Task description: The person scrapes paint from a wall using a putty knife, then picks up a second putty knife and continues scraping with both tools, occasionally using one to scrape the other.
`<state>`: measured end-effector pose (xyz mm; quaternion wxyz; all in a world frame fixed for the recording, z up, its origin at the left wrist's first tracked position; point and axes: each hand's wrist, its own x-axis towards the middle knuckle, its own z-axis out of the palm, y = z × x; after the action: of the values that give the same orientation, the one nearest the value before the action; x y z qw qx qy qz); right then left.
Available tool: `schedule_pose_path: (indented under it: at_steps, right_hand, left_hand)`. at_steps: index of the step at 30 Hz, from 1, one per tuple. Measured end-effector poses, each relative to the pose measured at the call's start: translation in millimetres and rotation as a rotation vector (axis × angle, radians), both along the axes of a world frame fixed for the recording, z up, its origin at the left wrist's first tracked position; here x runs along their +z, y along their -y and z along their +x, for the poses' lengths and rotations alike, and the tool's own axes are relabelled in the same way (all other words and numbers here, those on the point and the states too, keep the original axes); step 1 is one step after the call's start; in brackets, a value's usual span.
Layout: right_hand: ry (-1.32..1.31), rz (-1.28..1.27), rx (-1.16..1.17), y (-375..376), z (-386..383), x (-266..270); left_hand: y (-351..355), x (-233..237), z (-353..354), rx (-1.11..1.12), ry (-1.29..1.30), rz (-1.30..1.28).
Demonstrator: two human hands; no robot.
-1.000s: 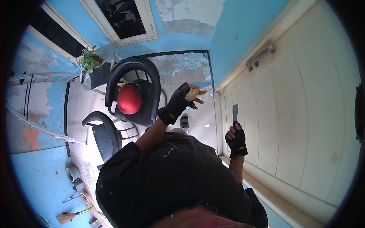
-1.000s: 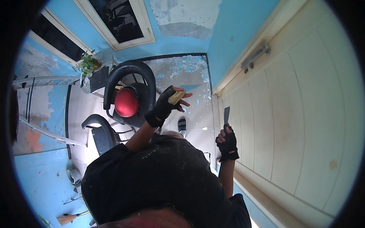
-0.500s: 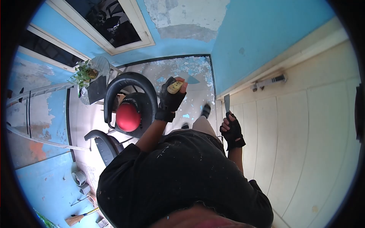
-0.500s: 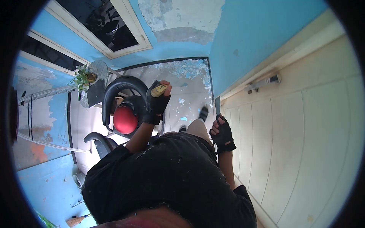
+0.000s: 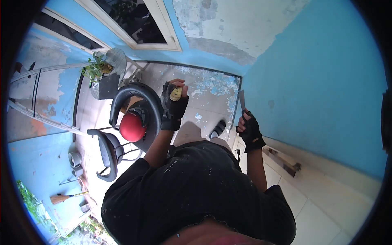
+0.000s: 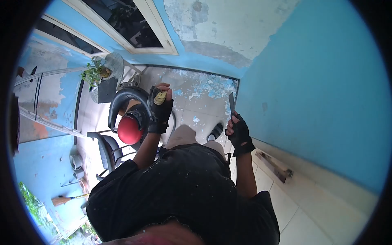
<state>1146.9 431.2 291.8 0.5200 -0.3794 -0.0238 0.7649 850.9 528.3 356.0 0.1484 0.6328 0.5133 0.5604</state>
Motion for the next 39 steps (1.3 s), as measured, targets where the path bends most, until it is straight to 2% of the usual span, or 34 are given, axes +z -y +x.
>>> schedule_pose_path:
  at_steps: [1,5,7,12,14,16,18,20,22,24,26,28,30,32,33,35,36,38,39]
  right_hand:
    - [0.006,-0.041,0.019,-9.3,1.8,-6.2]
    - [0.035,-0.120,0.033,-48.0,-3.7,-20.8]
    - [0.195,-0.153,0.110,-67.2,-16.0,-20.4]
    - [0.314,-0.223,0.119,-111.2,-39.4,-42.4]
    - [0.349,-0.250,0.102,-131.2,-50.2,-52.7]
    - [0.255,-0.281,0.097,-152.2,-66.2,-66.3]
    - [0.270,-0.249,0.174,-184.4,-68.9,-107.0]
    - [0.585,-0.249,0.448,-228.2,-73.3,-150.8]
    - [0.861,-0.138,0.674,-285.6,-75.2,-187.9]
    - [1.437,0.411,0.780,-330.6,-56.2,-308.2]
    - [1.577,0.562,0.803,-391.7,-68.2,-302.2]
    - [1.963,0.856,0.823,-438.7,-62.0,-355.7]
    - [1.854,0.610,0.948,-486.2,-65.6,-367.2]
    - [1.769,0.499,0.870,-505.7,-72.5,-356.6]
    - [1.737,0.504,0.784,-509.7,-68.4,-381.6]
    - [1.799,0.531,0.833,-523.1,-77.6,-412.4]
    - [1.861,0.564,0.865,-525.1,-82.7,-423.1]
    - [1.864,0.548,0.833,-517.9,-101.0,-427.3]
    - [1.807,0.446,0.727,-506.0,-109.7,-418.8]
  left_hand:
    - [-6.7,-5.6,1.4,0.002,0.085,-0.039]
    - [-44.2,-21.8,-4.4,0.062,0.077,-0.090]
    - [-68.4,-31.9,-10.3,0.113,-0.040,-0.138]
    - [-132.2,-109.2,-26.9,-0.025,0.155,-0.272]
    - [-151.6,-135.1,-29.1,-0.116,0.015,-0.354]
    - [-165.7,-168.8,-27.4,-0.115,0.077,-0.398]
    - [-182.9,-195.9,-23.1,-0.104,0.049,-0.411]
    - [-194.9,-238.2,-16.8,-0.078,0.118,-0.500]
    - [-204.5,-272.7,-9.5,-0.044,0.189,-0.593]
    - [-216.7,-289.5,-7.3,-0.019,0.054,-0.491]
    - [-219.9,-324.2,-2.8,0.042,0.102,-0.511]
    - [-222.9,-351.9,0.5,0.115,0.150,-0.513]
    - [-218.1,-375.6,3.1,0.208,0.103,-0.520]
    - [-207.3,-406.5,2.5,0.243,0.067,-0.495]
    - [-196.6,-425.0,4.1,0.275,0.113,-0.525]
    - [-177.2,-454.2,7.6,0.300,0.246,-0.603]
    - [-174.2,-454.1,10.1,0.299,0.253,-0.614]
    - [-172.6,-446.0,10.5,0.266,0.056,-0.591]
    - [-168.8,-450.9,12.2,0.268,0.057,-0.601]
